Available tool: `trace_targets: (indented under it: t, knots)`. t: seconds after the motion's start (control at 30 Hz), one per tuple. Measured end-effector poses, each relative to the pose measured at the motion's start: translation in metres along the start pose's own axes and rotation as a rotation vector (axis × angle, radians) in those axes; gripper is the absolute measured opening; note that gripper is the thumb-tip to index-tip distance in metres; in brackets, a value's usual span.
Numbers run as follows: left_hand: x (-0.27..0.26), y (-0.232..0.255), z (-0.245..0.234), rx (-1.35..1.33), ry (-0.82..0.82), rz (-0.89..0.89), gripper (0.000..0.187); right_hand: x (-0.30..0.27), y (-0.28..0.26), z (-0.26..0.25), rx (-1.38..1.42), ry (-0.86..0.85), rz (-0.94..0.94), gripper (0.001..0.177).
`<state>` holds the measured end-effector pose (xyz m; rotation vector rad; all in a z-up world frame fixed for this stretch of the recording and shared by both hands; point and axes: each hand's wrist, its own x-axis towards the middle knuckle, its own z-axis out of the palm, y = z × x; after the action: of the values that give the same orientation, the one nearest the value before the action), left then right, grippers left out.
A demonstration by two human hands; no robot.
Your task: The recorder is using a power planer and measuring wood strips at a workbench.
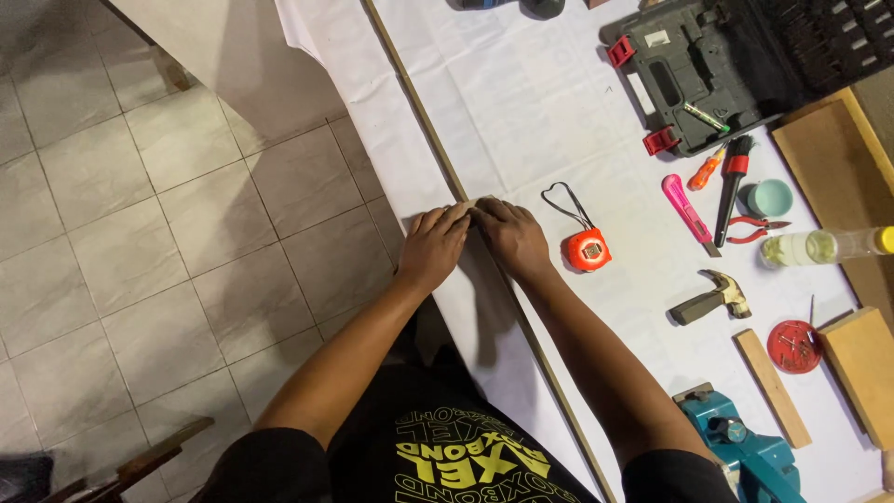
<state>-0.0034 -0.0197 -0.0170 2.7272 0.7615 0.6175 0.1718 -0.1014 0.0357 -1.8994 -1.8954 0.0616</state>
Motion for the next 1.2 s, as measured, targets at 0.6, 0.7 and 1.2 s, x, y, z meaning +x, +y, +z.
trace_targets:
  t: [0.6,0.7,1.2]
  knots:
    - [0.058,-0.080,0.006,0.060,-0.074,-0.068,0.034,0.098,0.016,0.035,-0.057,-0.087,0.020,0.033]
    - [0.075,-0.104,0.008,0.064,-0.076,-0.062,0.039,0.125,0.022,0.046,-0.080,-0.088,0.018,0.034]
    - [0.152,-0.216,0.015,0.097,-0.124,-0.131,0.028,0.258,0.040,0.087,-0.080,-0.085,0.014,0.026]
